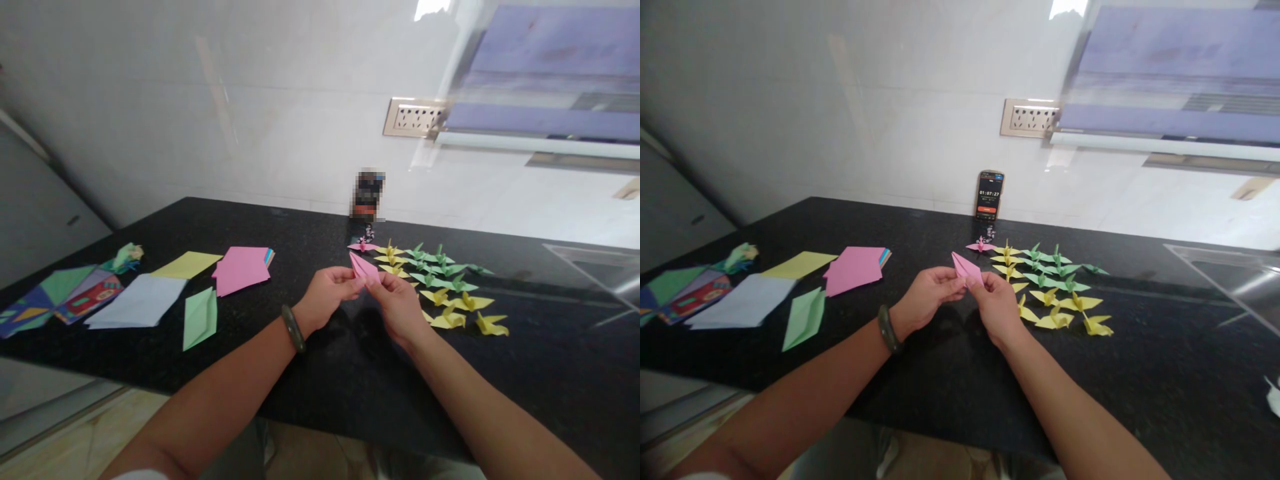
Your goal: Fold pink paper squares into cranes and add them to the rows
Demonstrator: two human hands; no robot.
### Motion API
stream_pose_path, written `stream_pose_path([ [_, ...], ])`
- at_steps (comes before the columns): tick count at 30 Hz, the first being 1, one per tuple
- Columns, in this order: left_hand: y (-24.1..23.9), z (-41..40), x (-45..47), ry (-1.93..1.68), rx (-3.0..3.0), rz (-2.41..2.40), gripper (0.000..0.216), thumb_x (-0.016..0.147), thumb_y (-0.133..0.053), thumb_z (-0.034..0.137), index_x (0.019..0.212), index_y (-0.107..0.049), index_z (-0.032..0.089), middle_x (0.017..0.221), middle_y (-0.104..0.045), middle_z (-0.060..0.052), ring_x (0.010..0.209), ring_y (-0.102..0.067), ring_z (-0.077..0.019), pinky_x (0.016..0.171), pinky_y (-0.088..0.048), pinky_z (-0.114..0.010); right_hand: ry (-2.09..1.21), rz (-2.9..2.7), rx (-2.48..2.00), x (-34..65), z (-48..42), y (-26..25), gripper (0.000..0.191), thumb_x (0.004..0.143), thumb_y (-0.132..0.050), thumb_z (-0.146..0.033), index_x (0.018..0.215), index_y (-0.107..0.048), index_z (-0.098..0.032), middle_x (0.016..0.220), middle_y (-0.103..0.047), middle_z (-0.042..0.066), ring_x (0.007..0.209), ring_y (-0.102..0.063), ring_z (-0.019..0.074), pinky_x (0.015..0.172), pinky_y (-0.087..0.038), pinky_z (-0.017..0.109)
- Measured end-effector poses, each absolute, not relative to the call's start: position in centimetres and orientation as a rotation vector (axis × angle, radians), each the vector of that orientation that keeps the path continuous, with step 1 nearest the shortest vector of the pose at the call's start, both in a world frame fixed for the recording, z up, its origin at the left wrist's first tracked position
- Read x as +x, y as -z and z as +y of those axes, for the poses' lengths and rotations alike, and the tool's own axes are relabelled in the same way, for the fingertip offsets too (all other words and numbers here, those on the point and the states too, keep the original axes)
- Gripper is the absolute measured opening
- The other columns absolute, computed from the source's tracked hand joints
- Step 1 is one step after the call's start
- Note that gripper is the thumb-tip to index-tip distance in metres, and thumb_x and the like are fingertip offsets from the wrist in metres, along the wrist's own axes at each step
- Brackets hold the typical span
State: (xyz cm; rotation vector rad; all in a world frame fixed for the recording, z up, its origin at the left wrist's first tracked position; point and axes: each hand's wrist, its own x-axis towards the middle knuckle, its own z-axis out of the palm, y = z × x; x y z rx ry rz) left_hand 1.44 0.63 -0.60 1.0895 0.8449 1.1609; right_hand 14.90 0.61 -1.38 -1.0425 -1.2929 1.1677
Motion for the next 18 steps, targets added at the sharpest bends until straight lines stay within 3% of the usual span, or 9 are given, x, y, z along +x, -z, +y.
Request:
stream_pose_path([
  [5,1.0,0.4,2.0,-1.298,1.227,1.037,0.024,0.065,-0.067,0.033,0.070,-0.063,0.010,0.061,-0.058,-0.001,0.055,-0.049,-0.0086,0.056,-0.041,-0.023,-1.160,-1.278,-1.043,14.1,0.1,1.9,0.030,0.069,-0.062,-0.045,0.069,-0.060,-0.014,0.063,-0.060,0.002,0.059,-0.051,0.0129,0.059,-0.040,0.027],
  [11,1.0,0.4,2.0,-1.408,1.268,1.144,0.025,0.068,-0.062,0.034,0.057,-0.056,0.013,0.052,-0.051,0.002,0.052,-0.044,-0.0078,0.052,-0.036,-0.021,-1.022,-1.334,-1.145,13.6,-0.4,1.8,0.028,0.073,-0.059,-0.042,0.068,-0.060,-0.015,0.064,-0.060,0.002,0.057,-0.049,0.0129,0.056,-0.039,0.026],
  [18,1.1,0.3,2.4,-1.359,1.078,1.010,0.029,0.069,-0.060,0.041,0.063,-0.058,0.013,0.058,-0.053,0.001,0.053,-0.047,-0.0083,0.054,-0.040,-0.023,-0.966,-1.330,-1.152,13.2,-0.6,2.1,0.024,0.075,-0.056,-0.039,0.074,-0.060,-0.015,0.071,-0.063,0.004,0.063,-0.053,0.0149,0.059,-0.042,0.027],
])
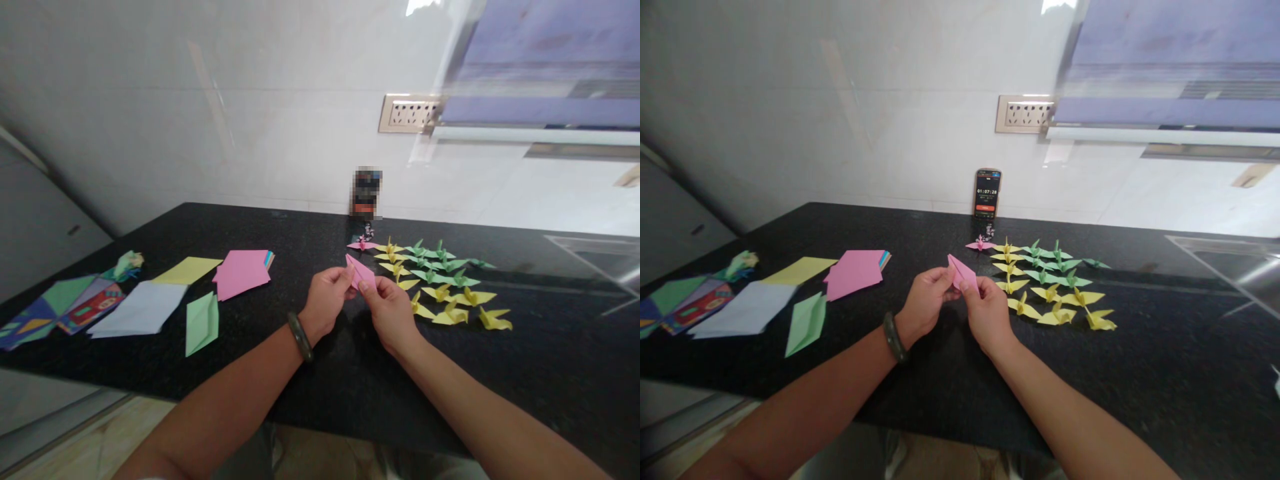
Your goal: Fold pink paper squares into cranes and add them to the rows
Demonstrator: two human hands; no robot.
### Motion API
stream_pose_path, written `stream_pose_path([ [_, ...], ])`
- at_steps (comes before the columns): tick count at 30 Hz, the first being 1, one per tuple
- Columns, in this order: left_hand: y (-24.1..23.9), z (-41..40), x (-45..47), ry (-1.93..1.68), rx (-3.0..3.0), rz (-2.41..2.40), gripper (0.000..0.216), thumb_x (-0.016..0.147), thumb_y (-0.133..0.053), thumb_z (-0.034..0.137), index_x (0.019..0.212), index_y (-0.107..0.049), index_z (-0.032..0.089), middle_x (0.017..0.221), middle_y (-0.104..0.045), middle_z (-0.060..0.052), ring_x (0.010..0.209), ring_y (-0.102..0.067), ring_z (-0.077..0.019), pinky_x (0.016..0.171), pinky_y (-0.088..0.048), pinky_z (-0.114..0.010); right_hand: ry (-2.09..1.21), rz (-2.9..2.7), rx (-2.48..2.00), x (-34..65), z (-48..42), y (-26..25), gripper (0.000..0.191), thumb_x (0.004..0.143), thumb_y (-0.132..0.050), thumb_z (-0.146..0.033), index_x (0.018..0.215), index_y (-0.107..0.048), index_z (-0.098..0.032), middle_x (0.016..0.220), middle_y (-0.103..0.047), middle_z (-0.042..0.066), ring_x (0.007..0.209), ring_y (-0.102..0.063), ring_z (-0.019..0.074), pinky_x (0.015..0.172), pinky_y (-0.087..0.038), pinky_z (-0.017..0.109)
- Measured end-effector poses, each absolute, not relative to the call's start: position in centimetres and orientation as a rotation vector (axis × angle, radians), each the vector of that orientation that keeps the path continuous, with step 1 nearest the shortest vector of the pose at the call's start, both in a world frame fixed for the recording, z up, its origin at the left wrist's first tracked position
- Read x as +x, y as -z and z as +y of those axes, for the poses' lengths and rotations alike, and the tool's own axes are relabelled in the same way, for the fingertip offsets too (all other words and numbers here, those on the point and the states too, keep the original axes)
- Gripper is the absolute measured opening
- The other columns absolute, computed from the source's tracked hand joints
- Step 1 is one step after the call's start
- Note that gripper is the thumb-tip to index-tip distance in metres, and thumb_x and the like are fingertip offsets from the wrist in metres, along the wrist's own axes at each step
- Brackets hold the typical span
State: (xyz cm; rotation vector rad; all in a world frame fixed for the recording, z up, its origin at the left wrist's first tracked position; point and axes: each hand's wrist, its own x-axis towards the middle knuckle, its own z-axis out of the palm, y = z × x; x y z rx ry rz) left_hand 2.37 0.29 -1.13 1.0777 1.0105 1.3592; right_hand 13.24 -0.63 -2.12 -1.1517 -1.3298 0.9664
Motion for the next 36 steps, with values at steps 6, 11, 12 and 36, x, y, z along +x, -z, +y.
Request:
stream_pose_path([
  [6,1.1,0.4,1.9,-1.392,1.242,1.099,0.024,0.069,-0.060,0.032,0.057,-0.056,0.012,0.052,-0.048,0.003,0.051,-0.042,-0.0077,0.052,-0.035,-0.022,-0.871,-1.515,-1.189,13.8,-0.6,1.6,0.027,0.078,-0.053,-0.040,0.069,-0.059,-0.016,0.062,-0.058,0.001,0.058,-0.049,0.0130,0.054,-0.037,0.025],
  [11,0.7,0.2,2.0,-1.380,1.292,1.144,0.023,0.071,-0.058,0.030,0.057,-0.055,0.012,0.051,-0.046,0.003,0.050,-0.039,-0.0073,0.050,-0.033,-0.021,-0.686,-1.662,-1.253,13.8,-0.7,1.2,0.028,0.080,-0.050,-0.036,0.060,-0.052,-0.017,0.053,-0.047,-0.002,0.051,-0.040,0.0111,0.048,-0.030,0.024],
  [12,0.6,0.2,2.0,-1.384,1.290,1.136,0.023,0.071,-0.057,0.030,0.057,-0.054,0.013,0.052,-0.046,0.003,0.050,-0.040,-0.0072,0.050,-0.033,-0.021,-0.689,-1.674,-1.238,13.7,-0.7,1.2,0.026,0.080,-0.050,-0.035,0.062,-0.053,-0.016,0.055,-0.049,-0.001,0.052,-0.042,0.0115,0.049,-0.031,0.024],
  [36,-0.2,1.1,0.3,-1.085,1.072,0.941,0.019,0.075,-0.057,0.026,0.064,-0.053,0.011,0.054,-0.053,0.001,0.043,-0.047,-0.0050,0.046,-0.037,-0.019,-1.009,-1.537,-1.042,16.0,0.8,0.8,0.019,0.074,-0.061,-0.034,0.079,-0.056,-0.016,0.062,-0.054,-0.002,0.050,-0.048,0.0091,0.049,-0.040,0.023],
])
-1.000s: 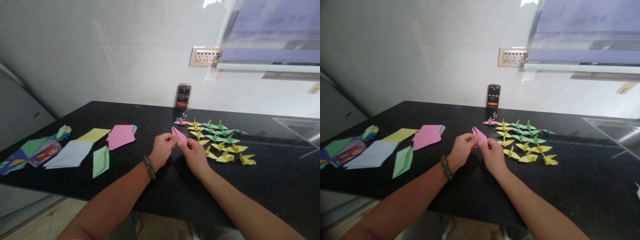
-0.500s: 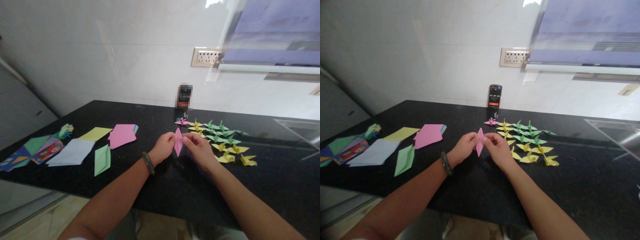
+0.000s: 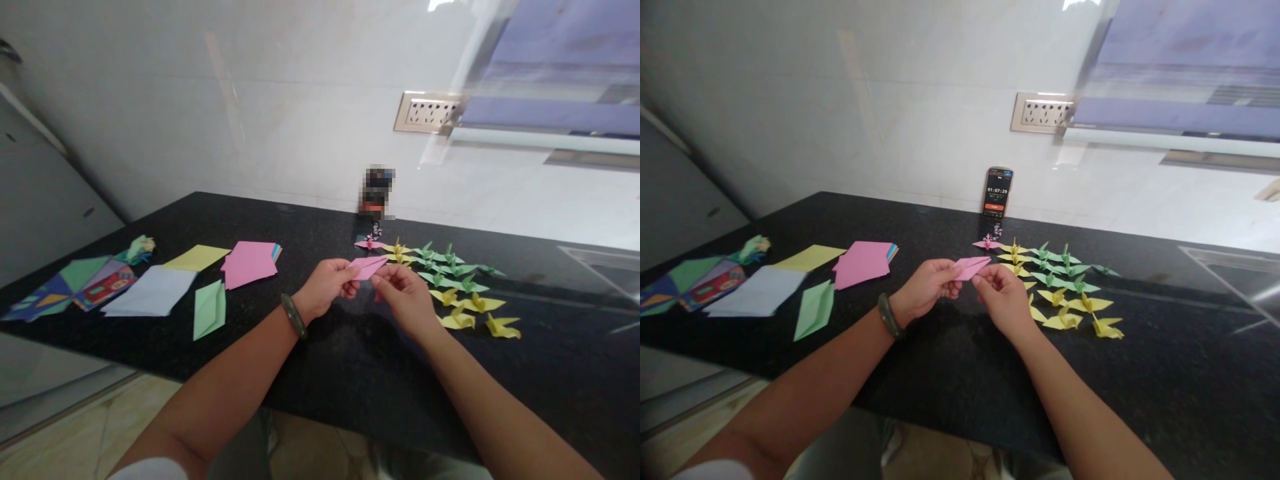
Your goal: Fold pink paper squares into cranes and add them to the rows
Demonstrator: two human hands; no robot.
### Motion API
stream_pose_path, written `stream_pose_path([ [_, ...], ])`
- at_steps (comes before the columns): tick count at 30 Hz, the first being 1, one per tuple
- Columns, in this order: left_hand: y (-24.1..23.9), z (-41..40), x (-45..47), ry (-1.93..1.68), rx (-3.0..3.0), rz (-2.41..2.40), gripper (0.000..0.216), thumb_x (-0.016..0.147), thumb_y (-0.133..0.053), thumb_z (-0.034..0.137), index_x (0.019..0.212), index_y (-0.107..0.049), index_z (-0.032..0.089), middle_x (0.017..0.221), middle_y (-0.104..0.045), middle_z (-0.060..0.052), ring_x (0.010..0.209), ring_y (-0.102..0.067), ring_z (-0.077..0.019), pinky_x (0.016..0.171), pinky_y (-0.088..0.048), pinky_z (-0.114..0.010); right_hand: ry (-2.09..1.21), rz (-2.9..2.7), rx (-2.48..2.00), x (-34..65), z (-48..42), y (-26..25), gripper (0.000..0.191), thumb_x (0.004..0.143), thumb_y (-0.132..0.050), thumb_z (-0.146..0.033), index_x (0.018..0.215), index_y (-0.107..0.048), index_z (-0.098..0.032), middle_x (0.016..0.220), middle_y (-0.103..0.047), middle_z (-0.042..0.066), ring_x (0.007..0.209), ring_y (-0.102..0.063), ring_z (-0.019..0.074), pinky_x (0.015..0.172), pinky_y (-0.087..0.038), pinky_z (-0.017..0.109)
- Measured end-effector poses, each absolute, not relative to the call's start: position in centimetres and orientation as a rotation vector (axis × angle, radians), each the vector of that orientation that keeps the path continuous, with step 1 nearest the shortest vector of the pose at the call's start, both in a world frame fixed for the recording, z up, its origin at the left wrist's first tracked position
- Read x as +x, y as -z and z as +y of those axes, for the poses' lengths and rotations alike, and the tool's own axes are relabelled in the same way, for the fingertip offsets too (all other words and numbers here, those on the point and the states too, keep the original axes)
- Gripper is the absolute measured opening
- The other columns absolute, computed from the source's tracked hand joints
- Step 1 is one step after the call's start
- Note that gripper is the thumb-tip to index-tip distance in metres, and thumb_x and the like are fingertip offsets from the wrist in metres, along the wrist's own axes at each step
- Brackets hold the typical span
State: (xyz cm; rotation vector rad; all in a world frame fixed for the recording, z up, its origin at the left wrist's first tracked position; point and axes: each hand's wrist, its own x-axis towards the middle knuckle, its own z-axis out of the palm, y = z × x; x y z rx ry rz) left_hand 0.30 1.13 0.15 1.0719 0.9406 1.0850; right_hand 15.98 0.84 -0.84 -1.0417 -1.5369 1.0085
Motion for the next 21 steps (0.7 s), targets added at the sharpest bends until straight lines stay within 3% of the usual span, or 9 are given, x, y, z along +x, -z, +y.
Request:
stream_pose_path([
  [4,-0.5,1.1,0.1,-1.024,1.087,0.958,0.016,0.075,-0.055,0.022,0.063,-0.053,0.012,0.051,-0.053,0.002,0.041,-0.046,-0.0050,0.045,-0.036,-0.018,-0.334,-1.966,-0.912,16.8,0.9,0.3,0.018,0.077,-0.060,-0.023,0.094,-0.059,-0.019,0.078,-0.054,0.003,0.069,-0.050,0.0144,0.058,-0.043,0.027],
  [7,-0.7,1.0,0.1,-0.976,1.100,1.002,0.015,0.074,-0.057,0.020,0.063,-0.056,0.010,0.055,-0.057,-0.001,0.045,-0.050,-0.0054,0.050,-0.039,-0.019,-0.087,-2.171,-0.782,17.2,1.0,-0.2,0.015,0.081,-0.054,-0.018,0.092,-0.063,-0.019,0.080,-0.054,0.006,0.075,-0.051,0.0165,0.063,-0.044,0.029],
  [21,-0.5,1.0,0.0,-0.851,1.131,0.986,0.023,0.068,-0.064,0.031,0.063,-0.056,0.011,0.056,-0.057,-0.001,0.050,-0.051,-0.0060,0.054,-0.041,-0.019,0.058,-2.352,-0.676,17.8,1.2,-0.4,0.016,0.084,-0.051,-0.018,0.089,-0.066,-0.018,0.080,-0.061,0.008,0.074,-0.053,0.0172,0.064,-0.044,0.030],
])
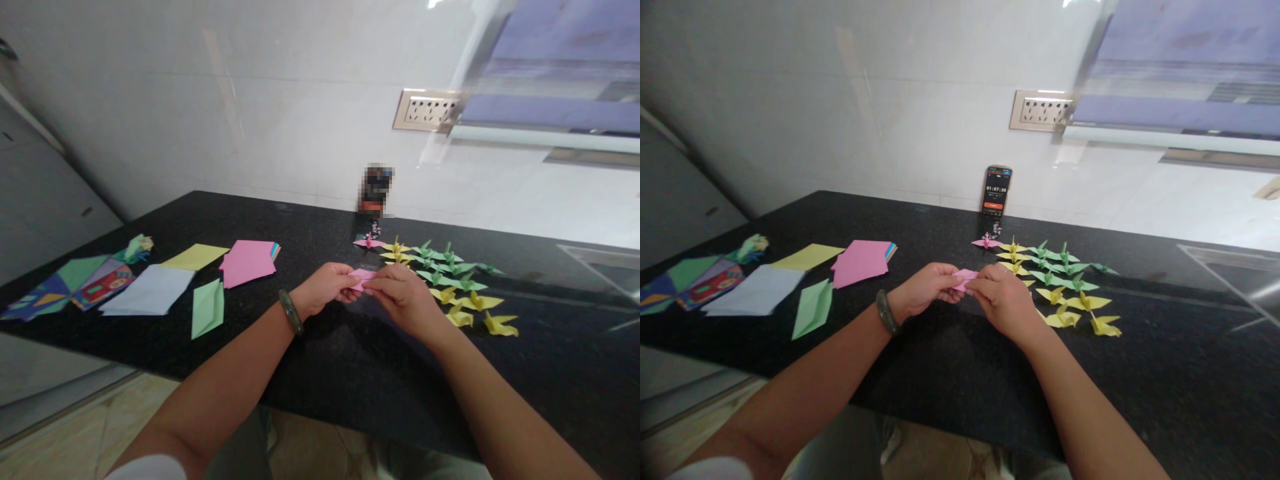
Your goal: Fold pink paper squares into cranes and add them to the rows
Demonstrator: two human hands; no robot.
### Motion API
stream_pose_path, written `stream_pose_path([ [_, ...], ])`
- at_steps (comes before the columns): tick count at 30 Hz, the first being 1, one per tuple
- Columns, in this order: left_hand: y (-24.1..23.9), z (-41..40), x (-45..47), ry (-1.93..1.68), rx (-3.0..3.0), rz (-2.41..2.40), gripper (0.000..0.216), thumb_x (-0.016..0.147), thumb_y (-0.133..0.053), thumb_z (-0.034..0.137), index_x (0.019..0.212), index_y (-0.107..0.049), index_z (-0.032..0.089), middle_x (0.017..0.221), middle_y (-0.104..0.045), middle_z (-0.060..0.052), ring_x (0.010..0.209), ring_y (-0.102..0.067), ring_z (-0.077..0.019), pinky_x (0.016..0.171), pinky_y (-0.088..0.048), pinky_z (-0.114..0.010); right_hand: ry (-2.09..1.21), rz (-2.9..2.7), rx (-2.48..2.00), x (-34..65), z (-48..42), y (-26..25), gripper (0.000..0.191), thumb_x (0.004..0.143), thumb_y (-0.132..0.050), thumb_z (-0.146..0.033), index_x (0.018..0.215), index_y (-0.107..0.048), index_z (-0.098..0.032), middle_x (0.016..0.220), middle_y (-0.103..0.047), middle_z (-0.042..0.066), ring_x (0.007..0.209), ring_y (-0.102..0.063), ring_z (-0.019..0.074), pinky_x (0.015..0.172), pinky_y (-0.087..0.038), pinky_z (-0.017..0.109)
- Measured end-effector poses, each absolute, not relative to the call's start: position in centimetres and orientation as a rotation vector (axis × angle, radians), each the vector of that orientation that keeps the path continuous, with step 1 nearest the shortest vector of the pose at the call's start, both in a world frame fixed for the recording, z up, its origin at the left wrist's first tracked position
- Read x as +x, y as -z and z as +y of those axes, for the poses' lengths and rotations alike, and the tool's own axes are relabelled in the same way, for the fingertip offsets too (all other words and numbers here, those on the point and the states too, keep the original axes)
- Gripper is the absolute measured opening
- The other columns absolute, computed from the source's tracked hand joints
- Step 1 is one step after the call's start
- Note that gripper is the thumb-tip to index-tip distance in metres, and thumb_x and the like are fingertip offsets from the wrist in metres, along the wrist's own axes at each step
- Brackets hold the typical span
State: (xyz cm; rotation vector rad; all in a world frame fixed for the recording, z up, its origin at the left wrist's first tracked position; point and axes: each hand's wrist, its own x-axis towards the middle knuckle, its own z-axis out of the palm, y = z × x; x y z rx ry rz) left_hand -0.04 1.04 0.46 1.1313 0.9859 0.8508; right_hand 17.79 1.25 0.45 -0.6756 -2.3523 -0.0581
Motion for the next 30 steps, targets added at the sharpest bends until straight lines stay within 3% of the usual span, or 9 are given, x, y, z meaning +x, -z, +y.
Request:
stream_pose_path([
  [5,-0.47,1.00,-0.01,-0.806,1.154,1.000,0.023,0.066,-0.066,0.032,0.064,-0.059,0.011,0.065,-0.063,-0.004,0.056,-0.055,-0.0077,0.059,-0.043,-0.022,0.080,-2.371,-0.691,17.74,1.06,-0.71,0.017,0.085,-0.049,-0.018,0.087,-0.066,-0.015,0.079,-0.061,0.009,0.075,-0.053,0.0177,0.064,-0.044,0.030],
  [30,-0.26,1.23,-0.23,-0.759,1.150,1.007,0.028,0.067,-0.064,0.038,0.067,-0.061,0.010,0.066,-0.062,-0.004,0.057,-0.054,-0.0079,0.058,-0.042,-0.022,0.072,-2.458,-0.681,18.17,1.50,-0.71,0.020,0.085,-0.048,-0.016,0.086,-0.068,-0.018,0.078,-0.062,0.008,0.074,-0.051,0.0167,0.066,-0.042,0.029],
])
